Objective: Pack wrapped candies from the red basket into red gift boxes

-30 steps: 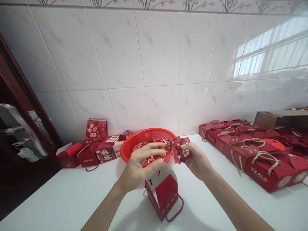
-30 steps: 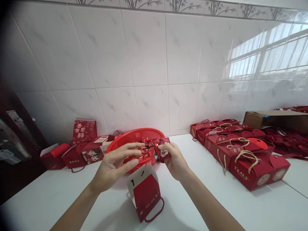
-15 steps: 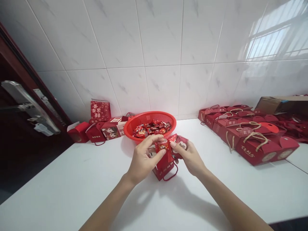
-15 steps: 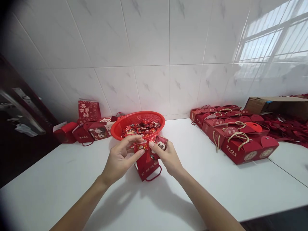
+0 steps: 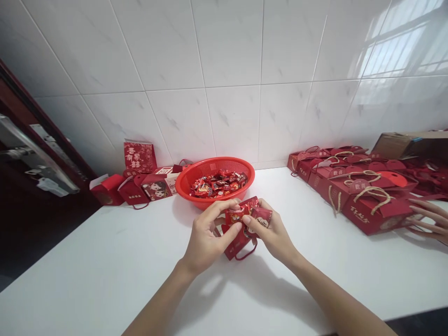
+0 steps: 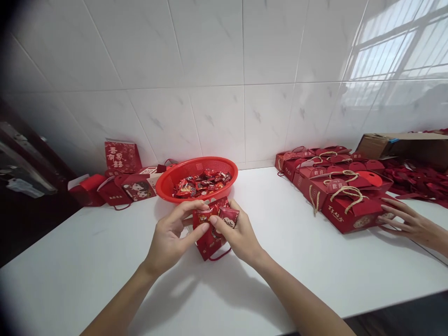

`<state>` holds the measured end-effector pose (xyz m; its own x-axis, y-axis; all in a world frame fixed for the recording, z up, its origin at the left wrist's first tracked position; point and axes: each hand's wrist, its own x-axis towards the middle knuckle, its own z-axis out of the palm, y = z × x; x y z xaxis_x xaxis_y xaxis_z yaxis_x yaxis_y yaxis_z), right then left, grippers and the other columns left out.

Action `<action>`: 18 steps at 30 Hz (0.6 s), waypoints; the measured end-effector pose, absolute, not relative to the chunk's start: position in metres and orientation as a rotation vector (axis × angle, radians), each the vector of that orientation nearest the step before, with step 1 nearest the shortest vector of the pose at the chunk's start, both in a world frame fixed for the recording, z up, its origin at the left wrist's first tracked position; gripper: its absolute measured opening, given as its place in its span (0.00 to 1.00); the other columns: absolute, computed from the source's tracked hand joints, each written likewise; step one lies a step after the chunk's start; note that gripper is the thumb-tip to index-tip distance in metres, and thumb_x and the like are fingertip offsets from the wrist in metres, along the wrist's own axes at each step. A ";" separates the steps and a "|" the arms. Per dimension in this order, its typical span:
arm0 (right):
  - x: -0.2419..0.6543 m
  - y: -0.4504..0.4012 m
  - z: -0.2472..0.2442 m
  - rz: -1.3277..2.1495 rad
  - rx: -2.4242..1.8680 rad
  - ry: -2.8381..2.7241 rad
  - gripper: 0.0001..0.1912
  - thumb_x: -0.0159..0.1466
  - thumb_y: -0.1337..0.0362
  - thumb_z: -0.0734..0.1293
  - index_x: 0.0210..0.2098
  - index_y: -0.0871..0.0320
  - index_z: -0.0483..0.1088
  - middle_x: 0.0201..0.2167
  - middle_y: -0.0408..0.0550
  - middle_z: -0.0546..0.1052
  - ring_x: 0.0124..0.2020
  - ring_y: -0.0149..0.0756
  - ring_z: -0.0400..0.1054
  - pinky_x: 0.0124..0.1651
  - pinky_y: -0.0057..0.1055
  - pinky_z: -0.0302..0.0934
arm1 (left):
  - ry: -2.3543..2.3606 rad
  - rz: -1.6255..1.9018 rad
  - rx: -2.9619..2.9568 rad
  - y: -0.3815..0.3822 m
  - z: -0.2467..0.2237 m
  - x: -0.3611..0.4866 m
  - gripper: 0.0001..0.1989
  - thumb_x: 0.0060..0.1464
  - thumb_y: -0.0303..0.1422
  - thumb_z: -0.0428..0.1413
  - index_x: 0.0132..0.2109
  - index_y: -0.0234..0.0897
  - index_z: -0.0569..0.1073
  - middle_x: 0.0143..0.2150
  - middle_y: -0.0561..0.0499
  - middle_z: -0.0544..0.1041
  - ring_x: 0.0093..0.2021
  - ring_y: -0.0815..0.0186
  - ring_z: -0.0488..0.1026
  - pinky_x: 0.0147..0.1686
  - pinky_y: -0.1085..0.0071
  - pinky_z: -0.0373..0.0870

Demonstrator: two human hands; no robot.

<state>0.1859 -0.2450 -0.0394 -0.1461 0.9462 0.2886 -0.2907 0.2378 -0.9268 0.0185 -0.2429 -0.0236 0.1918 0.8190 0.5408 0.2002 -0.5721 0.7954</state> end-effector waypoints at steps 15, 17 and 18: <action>0.187 -0.248 -0.039 1.240 -0.770 -1.299 0.13 0.58 0.55 0.73 0.32 0.55 0.68 0.22 0.38 0.69 0.19 0.28 0.61 0.21 0.25 0.58 | 1.004 1.187 1.778 -0.242 -0.025 0.005 0.13 0.53 0.37 0.63 0.46 0.39 0.79 0.44 0.48 0.82 0.45 0.59 0.79 0.45 0.67 0.78; 0.187 -0.249 -0.038 1.252 -0.759 -1.280 0.14 0.57 0.55 0.74 0.32 0.55 0.68 0.22 0.38 0.69 0.20 0.28 0.61 0.21 0.25 0.58 | 1.002 1.207 1.754 -0.243 -0.026 0.006 0.13 0.53 0.37 0.63 0.46 0.38 0.79 0.43 0.47 0.82 0.45 0.59 0.79 0.45 0.67 0.78; 0.186 -0.249 -0.038 1.270 -0.753 -1.268 0.14 0.58 0.54 0.74 0.32 0.55 0.67 0.22 0.38 0.68 0.20 0.28 0.61 0.21 0.25 0.58 | 0.999 1.226 1.733 -0.243 -0.026 0.007 0.13 0.53 0.37 0.64 0.45 0.38 0.79 0.43 0.47 0.82 0.45 0.59 0.79 0.46 0.67 0.78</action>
